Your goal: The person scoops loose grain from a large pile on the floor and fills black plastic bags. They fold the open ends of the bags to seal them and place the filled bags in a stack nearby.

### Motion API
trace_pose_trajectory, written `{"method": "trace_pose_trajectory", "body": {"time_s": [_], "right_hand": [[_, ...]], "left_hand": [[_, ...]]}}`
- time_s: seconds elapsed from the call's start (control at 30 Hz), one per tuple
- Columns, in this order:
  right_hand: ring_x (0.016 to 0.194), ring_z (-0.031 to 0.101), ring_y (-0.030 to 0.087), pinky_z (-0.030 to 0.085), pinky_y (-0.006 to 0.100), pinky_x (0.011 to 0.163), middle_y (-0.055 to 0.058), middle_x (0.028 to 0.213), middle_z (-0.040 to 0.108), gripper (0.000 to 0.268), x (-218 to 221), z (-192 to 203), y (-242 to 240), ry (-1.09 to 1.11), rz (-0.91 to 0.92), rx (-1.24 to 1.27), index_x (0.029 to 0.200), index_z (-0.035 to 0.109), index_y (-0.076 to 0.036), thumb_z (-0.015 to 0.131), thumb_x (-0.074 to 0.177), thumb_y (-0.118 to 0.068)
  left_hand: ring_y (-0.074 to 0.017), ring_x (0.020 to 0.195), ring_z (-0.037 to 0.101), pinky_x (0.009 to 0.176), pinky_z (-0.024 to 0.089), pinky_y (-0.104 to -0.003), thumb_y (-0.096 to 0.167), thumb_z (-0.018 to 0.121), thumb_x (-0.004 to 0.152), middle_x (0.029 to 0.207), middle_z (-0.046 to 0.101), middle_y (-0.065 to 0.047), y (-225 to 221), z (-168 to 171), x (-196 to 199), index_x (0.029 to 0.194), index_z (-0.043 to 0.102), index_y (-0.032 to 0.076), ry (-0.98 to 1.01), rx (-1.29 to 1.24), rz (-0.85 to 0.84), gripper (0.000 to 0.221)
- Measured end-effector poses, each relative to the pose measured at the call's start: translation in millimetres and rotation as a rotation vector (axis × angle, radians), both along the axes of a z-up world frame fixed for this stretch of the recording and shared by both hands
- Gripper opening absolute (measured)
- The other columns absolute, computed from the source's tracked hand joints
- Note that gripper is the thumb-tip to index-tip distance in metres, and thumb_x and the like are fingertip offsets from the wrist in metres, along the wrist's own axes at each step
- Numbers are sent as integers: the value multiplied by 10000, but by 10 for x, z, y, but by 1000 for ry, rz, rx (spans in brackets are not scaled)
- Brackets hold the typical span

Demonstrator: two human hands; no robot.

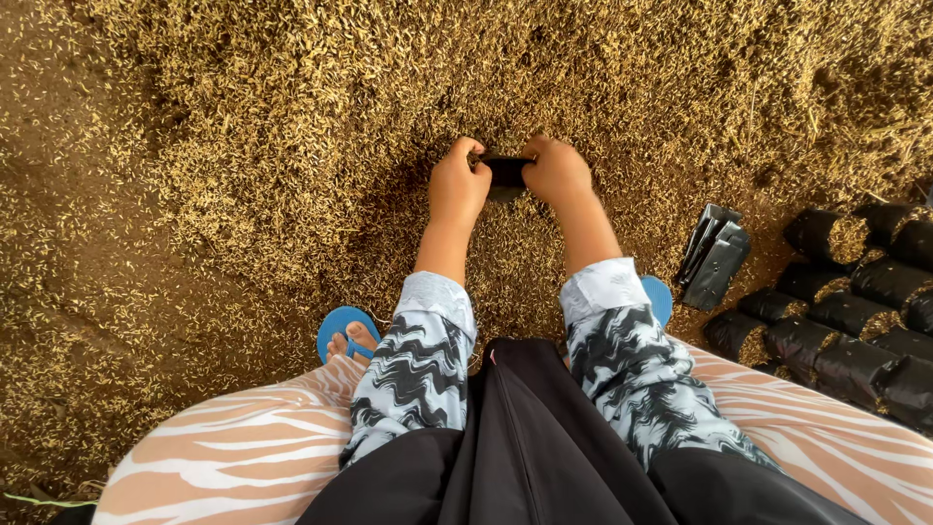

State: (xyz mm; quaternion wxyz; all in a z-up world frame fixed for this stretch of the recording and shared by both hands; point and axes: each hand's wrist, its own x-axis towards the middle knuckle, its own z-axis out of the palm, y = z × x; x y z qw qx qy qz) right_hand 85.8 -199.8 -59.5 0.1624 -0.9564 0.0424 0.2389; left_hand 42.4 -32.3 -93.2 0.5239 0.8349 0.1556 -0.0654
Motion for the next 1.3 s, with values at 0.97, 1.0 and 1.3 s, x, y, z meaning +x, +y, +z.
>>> {"method": "trace_pose_trajectory", "body": {"time_s": [0.97, 1.0, 1.3], "right_hand": [[1128, 621, 335, 522, 483, 927, 114, 1296, 600, 347, -442, -862, -480, -640, 479, -133, 1321, 615, -196, 710, 1017, -333], [1054, 636, 324, 528, 465, 854, 112, 1260, 615, 317, -411, -906, -487, -610, 416, -108, 1277, 622, -188, 709, 1006, -327], [651, 483, 126, 404, 289, 538, 38, 881, 569, 159, -166, -476, -392, 46, -675, 1071, 1099, 623, -155, 663, 1005, -276]], "left_hand": [[-267, 783, 662, 696, 525, -421, 455, 832, 754, 864, 667, -83, 195, 186, -20, 901, 598, 95, 273, 143, -237, 453], [-273, 804, 665, 711, 528, -420, 491, 853, 727, 885, 673, -94, 236, 181, -38, 902, 609, 89, 333, 171, -298, 502], [-297, 974, 694, 845, 553, -422, 528, 804, 767, 1087, 706, -130, 204, 51, -175, 1171, 697, 76, 496, 249, -476, 617]]}}
